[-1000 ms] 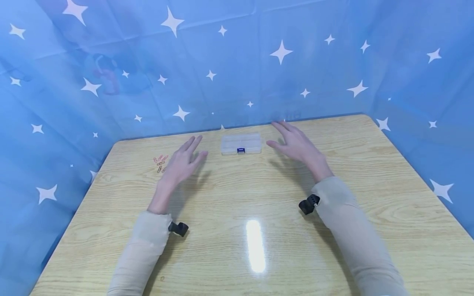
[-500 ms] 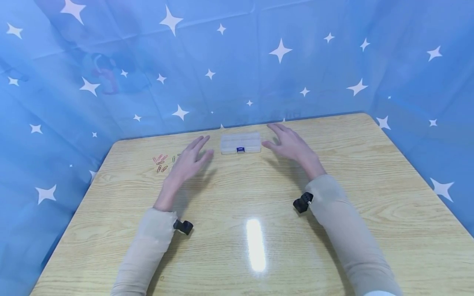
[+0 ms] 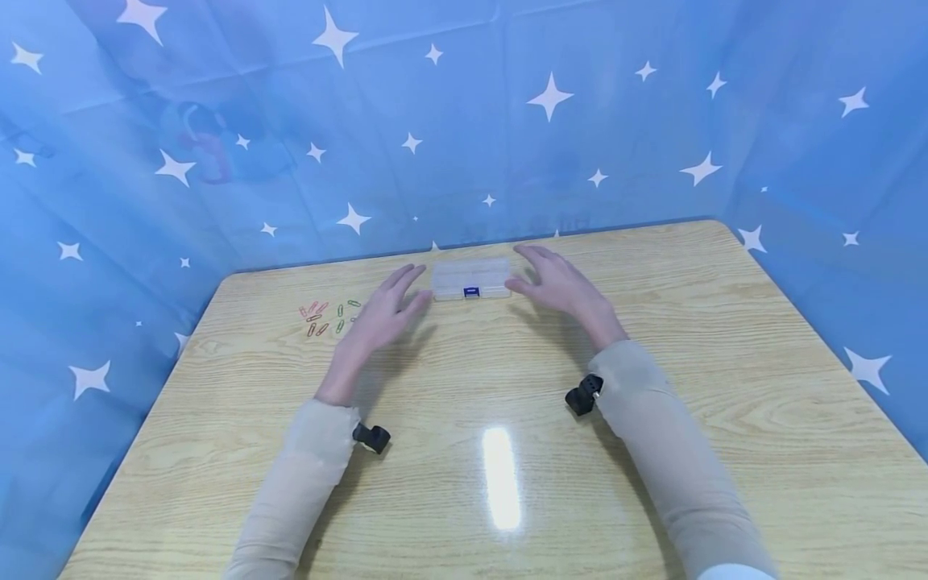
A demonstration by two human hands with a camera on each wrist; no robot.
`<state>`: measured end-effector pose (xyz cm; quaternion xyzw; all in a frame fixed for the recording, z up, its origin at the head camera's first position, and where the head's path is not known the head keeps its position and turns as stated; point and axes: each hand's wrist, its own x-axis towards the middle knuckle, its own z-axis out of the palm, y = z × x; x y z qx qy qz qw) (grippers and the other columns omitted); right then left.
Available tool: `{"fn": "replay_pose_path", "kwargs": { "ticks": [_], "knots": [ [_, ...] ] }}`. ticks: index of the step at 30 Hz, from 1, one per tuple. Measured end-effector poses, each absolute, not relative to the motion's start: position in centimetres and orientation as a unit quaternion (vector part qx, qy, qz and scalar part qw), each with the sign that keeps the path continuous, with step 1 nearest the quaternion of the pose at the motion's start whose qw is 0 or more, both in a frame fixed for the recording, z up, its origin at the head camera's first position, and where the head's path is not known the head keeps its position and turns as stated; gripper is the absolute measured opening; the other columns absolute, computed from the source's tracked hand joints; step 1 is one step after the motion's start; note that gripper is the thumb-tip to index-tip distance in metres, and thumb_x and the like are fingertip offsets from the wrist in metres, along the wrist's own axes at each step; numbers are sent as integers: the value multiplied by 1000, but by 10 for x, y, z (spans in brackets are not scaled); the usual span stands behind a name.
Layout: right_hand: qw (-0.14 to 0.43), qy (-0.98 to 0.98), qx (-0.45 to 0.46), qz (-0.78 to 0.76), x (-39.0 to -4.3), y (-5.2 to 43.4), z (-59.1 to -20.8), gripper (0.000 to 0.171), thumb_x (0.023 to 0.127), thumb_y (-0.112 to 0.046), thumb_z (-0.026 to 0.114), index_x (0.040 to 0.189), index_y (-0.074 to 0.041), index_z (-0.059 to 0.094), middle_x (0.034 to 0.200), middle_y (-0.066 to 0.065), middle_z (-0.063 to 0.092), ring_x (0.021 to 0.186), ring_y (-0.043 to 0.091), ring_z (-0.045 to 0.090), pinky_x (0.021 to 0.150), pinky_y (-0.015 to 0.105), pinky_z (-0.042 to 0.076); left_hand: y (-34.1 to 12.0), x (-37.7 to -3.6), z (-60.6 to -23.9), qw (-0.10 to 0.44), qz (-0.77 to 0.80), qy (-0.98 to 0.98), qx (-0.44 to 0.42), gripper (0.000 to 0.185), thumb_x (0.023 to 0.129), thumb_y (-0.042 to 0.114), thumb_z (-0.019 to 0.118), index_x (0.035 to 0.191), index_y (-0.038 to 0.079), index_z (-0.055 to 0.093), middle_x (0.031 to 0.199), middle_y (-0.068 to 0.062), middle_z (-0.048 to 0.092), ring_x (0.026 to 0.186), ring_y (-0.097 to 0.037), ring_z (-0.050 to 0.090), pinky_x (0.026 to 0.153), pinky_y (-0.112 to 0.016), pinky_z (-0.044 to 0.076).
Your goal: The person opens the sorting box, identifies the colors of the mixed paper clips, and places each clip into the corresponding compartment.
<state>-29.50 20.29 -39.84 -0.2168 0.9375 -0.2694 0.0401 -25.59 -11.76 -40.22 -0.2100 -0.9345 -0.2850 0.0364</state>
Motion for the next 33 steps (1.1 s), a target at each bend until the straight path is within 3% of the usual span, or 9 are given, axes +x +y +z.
{"fn": "replay_pose_path", "kwargs": {
  "ticks": [18, 33],
  "knots": [
    [57, 935, -207, -283, -303, 192, -409, 81, 100, -48, 60, 160, -8, 24, 163, 22, 23, 149, 42, 20, 118, 61, 16, -99, -271, -409, 45, -271, -930, -244, 53, 107, 33, 50, 151, 3, 44, 158, -20, 36, 145, -34, 35, 119, -44, 27],
    [61, 930, -217, -290, -311, 183, -412, 79, 100, -40, 63, 157, 2, 26, 160, 25, 27, 145, 44, 29, 118, 57, 22, -87, -281, -419, 37, -266, -927, -260, 45, 107, 25, 52, 145, 2, 51, 154, -21, 42, 143, -32, 39, 118, -42, 31]
  ]
}}
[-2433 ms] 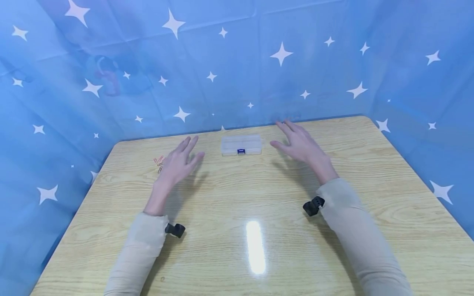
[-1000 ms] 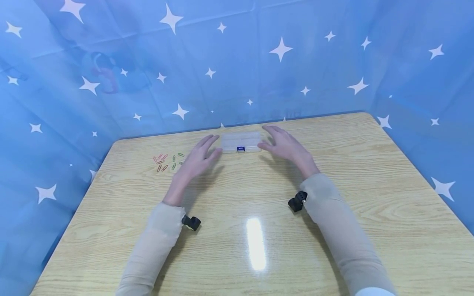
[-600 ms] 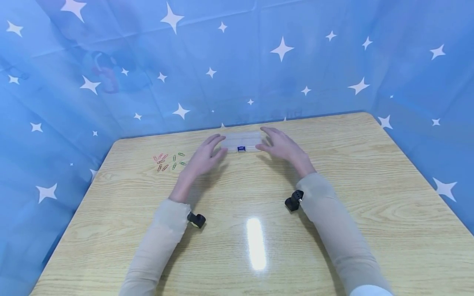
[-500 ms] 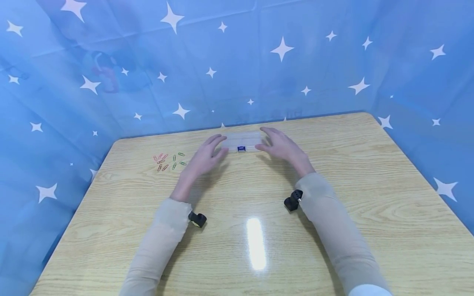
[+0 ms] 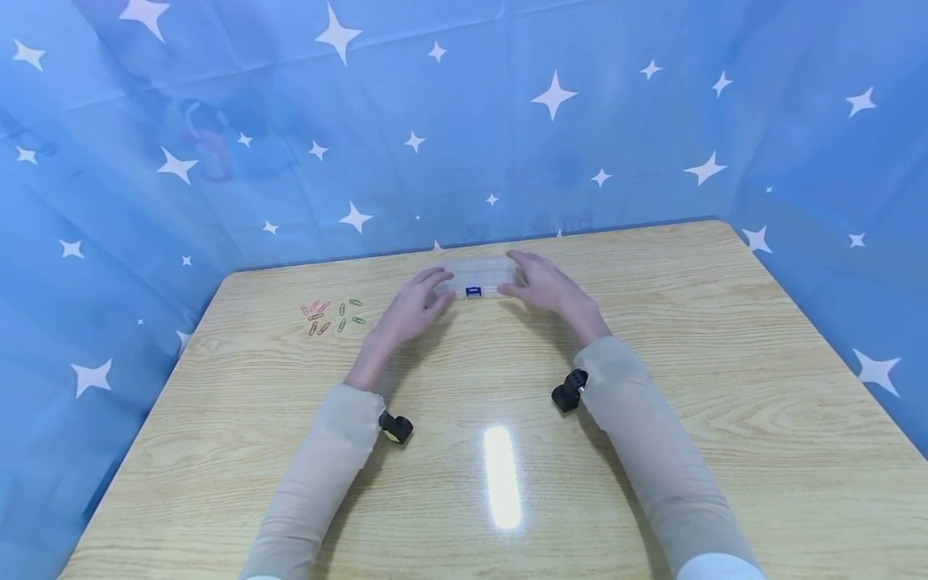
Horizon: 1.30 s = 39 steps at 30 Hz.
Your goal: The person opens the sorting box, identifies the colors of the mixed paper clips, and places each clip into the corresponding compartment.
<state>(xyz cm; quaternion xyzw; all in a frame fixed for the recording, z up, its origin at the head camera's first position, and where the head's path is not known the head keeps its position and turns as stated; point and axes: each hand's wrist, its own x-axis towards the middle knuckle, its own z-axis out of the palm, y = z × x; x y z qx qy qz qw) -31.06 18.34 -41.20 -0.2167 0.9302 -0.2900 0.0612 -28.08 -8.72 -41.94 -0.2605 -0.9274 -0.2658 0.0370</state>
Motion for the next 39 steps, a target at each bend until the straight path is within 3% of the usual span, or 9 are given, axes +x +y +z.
{"fn": "replay_pose_path", "kwargs": {
  "ticks": [10, 20, 30, 35, 39],
  "knots": [
    [70, 932, -214, -284, -314, 180, -414, 78, 99, -36, 65, 156, 3, 28, 156, 27, 34, 137, 45, 42, 114, 58, 31, -80, -286, -422, 29, -280, -918, -280, 36, 103, 17, 60, 136, 4, 61, 151, -18, 46, 140, -31, 44, 116, -41, 35],
    [75, 927, -203, -307, -317, 180, -412, 73, 98, -28, 68, 150, 10, 35, 139, 32, 51, 127, 44, 52, 107, 56, 41, -72, -290, -426, 36, -281, -920, -272, 26, 103, 15, 60, 126, 7, 68, 149, -15, 49, 140, -28, 44, 116, -39, 34],
    [82, 927, -192, -312, -321, 179, -413, 73, 97, -27, 69, 149, 11, 36, 136, 32, 54, 126, 44, 52, 107, 55, 41, -66, -296, -427, 65, -273, -923, -262, 17, 100, 11, 65, 114, 7, 73, 140, -12, 58, 133, -30, 50, 114, -38, 36],
    [82, 924, -189, -322, -320, 179, -415, 69, 96, -29, 71, 146, 9, 42, 126, 27, 58, 114, 39, 56, 100, 53, 45, -65, -299, -426, 69, -282, -924, -248, 14, 97, 8, 68, 109, 8, 76, 136, -11, 62, 129, -30, 53, 113, -40, 38],
    [84, 920, -185, -336, -321, 179, -416, 68, 96, -30, 72, 144, 9, 44, 130, 28, 57, 120, 41, 55, 104, 54, 44, -65, -302, -427, 60, -303, -922, -231, 14, 97, 9, 68, 107, 10, 77, 136, -8, 63, 131, -28, 52, 114, -40, 36]
  ]
}}
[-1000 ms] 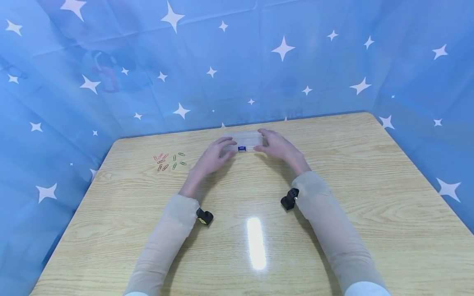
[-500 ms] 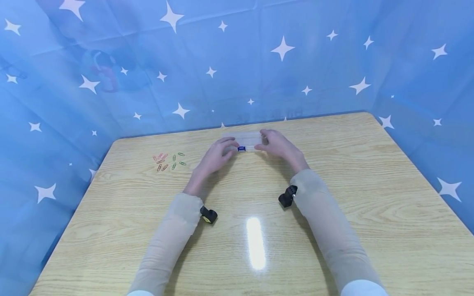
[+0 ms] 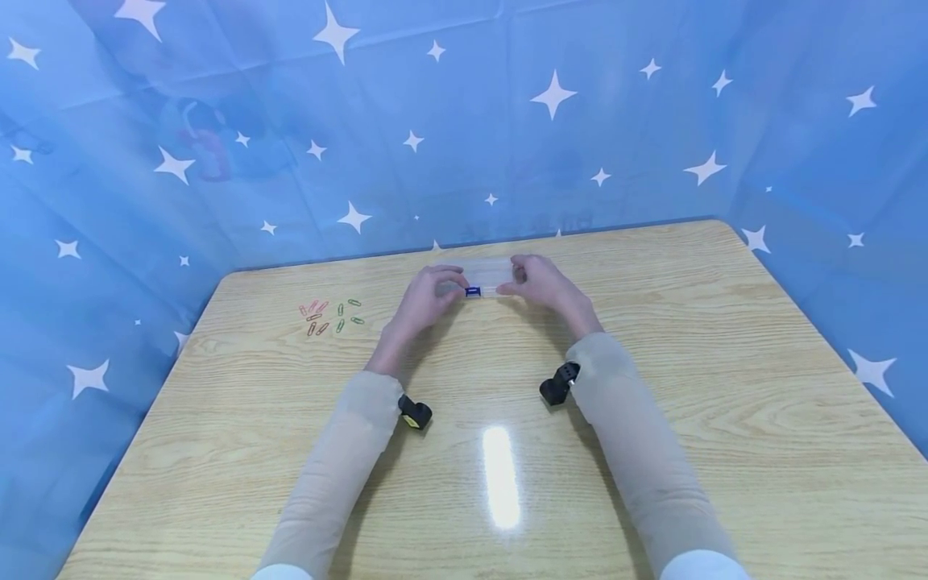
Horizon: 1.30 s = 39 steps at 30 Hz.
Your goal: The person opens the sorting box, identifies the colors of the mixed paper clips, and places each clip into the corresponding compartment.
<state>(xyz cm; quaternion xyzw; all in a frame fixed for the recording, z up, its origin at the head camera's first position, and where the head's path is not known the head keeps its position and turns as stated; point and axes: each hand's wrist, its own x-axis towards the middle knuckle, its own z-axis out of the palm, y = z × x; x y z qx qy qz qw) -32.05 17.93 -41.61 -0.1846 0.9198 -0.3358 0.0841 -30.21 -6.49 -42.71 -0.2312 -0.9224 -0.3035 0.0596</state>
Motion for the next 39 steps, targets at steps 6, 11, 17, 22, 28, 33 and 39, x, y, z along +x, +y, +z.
{"fn": "replay_pose_path", "kwargs": {
  "ticks": [6, 11, 17, 22, 28, 33, 39],
  "knots": [
    [98, 918, -164, -347, -322, 180, -417, 77, 96, -34, 71, 149, 11, 36, 138, 31, 52, 128, 43, 51, 108, 54, 40, -65, -304, -427, 51, -352, -911, -208, 12, 95, 8, 70, 103, 10, 79, 134, -6, 65, 132, -24, 53, 114, -37, 37],
    [95, 917, -156, -355, -322, 180, -418, 78, 95, -35, 72, 148, 11, 38, 137, 29, 53, 126, 42, 52, 108, 52, 41, -65, -307, -428, 53, -366, -909, -193, 8, 93, 10, 74, 98, 11, 80, 131, -2, 67, 130, -21, 56, 112, -34, 40],
    [93, 915, -153, -362, -321, 178, -418, 77, 95, -35, 73, 147, 10, 40, 135, 28, 55, 124, 40, 54, 107, 51, 42, -66, -309, -429, 62, -348, -917, -184, 6, 92, 16, 75, 94, 15, 81, 128, 2, 69, 125, -19, 60, 108, -36, 44],
    [93, 913, -147, -369, -320, 178, -418, 77, 93, -35, 74, 147, 10, 41, 134, 27, 56, 123, 40, 54, 107, 52, 42, -65, -310, -431, 90, -313, -925, -194, 7, 90, 22, 76, 92, 18, 81, 124, 4, 71, 116, -18, 65, 97, -34, 50],
    [93, 911, -141, -377, -320, 178, -417, 77, 93, -34, 75, 146, 9, 42, 133, 27, 56, 122, 40, 54, 107, 51, 42, -63, -312, -432, 116, -283, -931, -199, 8, 90, 25, 76, 90, 20, 82, 121, 6, 72, 107, -16, 69, 80, -29, 53],
    [94, 910, -138, -381, -320, 180, -418, 77, 92, -34, 76, 147, 9, 42, 134, 27, 56, 124, 40, 54, 108, 50, 41, -61, -313, -433, 124, -266, -935, -201, 8, 90, 25, 76, 91, 22, 83, 120, 8, 71, 112, -12, 67, 73, -29, 52],
    [98, 906, -130, -390, -319, 181, -418, 77, 92, -33, 76, 148, 8, 42, 136, 25, 56, 125, 38, 53, 109, 50, 41, -58, -315, -433, 126, -245, -939, -206, 9, 93, 22, 75, 92, 20, 83, 120, 6, 72, 85, -16, 71, 58, -27, 46]
  ]
}}
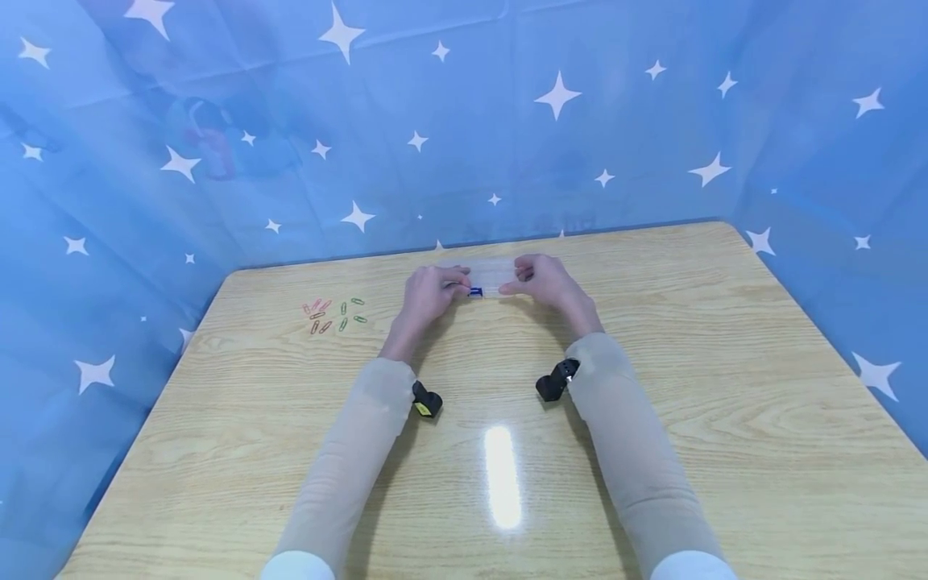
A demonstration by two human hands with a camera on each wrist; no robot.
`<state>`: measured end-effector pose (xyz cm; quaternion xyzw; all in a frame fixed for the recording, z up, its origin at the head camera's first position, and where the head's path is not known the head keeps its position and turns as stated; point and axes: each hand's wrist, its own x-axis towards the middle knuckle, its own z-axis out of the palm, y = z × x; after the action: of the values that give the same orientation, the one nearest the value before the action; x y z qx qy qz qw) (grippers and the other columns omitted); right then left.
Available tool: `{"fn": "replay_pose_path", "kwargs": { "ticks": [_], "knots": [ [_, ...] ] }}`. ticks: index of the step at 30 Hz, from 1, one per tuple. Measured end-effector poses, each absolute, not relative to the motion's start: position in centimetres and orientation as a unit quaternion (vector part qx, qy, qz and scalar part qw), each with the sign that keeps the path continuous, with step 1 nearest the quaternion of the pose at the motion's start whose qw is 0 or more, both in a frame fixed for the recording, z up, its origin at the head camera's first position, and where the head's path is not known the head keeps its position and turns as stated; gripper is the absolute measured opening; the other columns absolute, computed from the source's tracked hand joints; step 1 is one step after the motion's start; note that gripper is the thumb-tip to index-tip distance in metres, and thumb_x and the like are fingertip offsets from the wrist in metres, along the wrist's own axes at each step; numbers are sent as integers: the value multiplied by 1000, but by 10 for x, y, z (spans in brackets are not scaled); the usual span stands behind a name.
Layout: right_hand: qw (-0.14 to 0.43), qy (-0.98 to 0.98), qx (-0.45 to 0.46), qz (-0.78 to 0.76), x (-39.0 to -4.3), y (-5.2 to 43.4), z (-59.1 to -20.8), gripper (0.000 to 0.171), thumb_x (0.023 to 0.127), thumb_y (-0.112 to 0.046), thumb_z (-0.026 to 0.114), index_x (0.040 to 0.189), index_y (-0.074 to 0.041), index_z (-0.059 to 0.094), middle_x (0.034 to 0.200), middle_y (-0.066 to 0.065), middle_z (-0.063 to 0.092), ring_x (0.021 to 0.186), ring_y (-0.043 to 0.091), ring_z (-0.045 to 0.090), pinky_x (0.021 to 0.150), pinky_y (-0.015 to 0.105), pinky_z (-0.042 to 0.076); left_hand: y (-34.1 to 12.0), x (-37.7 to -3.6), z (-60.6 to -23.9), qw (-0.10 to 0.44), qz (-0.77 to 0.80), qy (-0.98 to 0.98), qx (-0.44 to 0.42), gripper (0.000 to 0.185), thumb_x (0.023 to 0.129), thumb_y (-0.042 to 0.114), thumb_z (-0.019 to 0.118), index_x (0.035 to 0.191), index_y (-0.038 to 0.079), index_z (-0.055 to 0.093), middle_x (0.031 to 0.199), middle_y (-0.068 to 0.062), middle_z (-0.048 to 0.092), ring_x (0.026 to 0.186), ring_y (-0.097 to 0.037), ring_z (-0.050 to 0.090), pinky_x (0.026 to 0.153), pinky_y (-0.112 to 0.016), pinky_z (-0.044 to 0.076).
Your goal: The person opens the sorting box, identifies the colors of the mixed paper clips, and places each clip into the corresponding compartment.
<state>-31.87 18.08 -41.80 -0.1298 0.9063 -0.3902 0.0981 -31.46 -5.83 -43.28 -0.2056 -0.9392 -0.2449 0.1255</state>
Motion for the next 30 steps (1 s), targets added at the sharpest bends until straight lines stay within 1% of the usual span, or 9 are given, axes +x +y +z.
{"fn": "replay_pose_path", "kwargs": {
  "ticks": [1, 3, 6, 9, 14, 19, 22, 27, 30],
  "knots": [
    [99, 906, -129, -391, -319, 181, -418, 77, 92, -33, 76, 148, 8, 41, 136, 25, 55, 125, 38, 53, 109, 50, 40, -58, -315, -432, 123, -242, -940, -206, 9, 93, 21, 74, 93, 20, 83, 120, 6, 71, 80, -16, 70, 57, -27, 45],
    [99, 906, -128, -392, -319, 182, -419, 77, 92, -32, 76, 148, 7, 41, 136, 25, 55, 125, 38, 53, 109, 50, 40, -57, -314, -431, 120, -238, -941, -206, 9, 94, 19, 73, 93, 20, 83, 121, 5, 71, 81, -17, 69, 58, -28, 45],
    [97, 904, -128, -396, -320, 183, -420, 77, 92, -32, 77, 148, 7, 41, 135, 25, 56, 125, 38, 53, 109, 50, 41, -56, -311, -429, 118, -232, -943, -209, 10, 95, 18, 72, 94, 19, 82, 123, 5, 71, 98, -17, 71, 67, -31, 52],
    [94, 903, -131, -398, -320, 183, -422, 77, 92, -32, 77, 148, 7, 42, 134, 25, 57, 124, 38, 54, 109, 49, 41, -56, -309, -430, 120, -222, -943, -218, 9, 96, 19, 72, 95, 18, 81, 124, 4, 70, 114, -17, 66, 81, -34, 56],
    [90, 904, -136, -396, -320, 183, -424, 77, 92, -32, 76, 148, 7, 41, 134, 26, 57, 124, 39, 54, 109, 50, 41, -57, -307, -430, 124, -216, -939, -236, 7, 95, 18, 72, 93, 17, 79, 126, 2, 70, 119, -18, 63, 90, -36, 55],
    [97, 905, -137, -392, -319, 181, -425, 78, 93, -34, 75, 149, 7, 40, 136, 25, 55, 126, 38, 53, 110, 50, 40, -59, -308, -432, 108, -271, -923, -251, 7, 93, 7, 72, 90, 9, 78, 126, -6, 70, 122, -21, 62, 103, -31, 48],
    [96, 905, -137, -392, -319, 180, -424, 77, 93, -33, 75, 149, 6, 40, 136, 25, 55, 126, 38, 52, 111, 50, 39, -59, -309, -432, 97, -293, -918, -250, 8, 94, 5, 71, 91, 7, 78, 125, -8, 70, 123, -21, 62, 105, -28, 45],
    [94, 904, -132, -395, -319, 180, -422, 77, 93, -32, 75, 150, 6, 39, 137, 25, 55, 127, 38, 52, 111, 49, 39, -56, -310, -428, 90, -305, -912, -257, 12, 96, 5, 68, 88, 5, 78, 122, -10, 71, 122, -21, 62, 101, -29, 49],
    [98, 903, -132, -398, -318, 180, -420, 79, 93, -32, 75, 150, 6, 38, 137, 26, 55, 127, 39, 52, 111, 49, 38, -55, -311, -427, 82, -299, -915, -259, 13, 95, 6, 69, 85, 5, 77, 124, -11, 70, 124, -22, 61, 101, -29, 49]
  ]
}}
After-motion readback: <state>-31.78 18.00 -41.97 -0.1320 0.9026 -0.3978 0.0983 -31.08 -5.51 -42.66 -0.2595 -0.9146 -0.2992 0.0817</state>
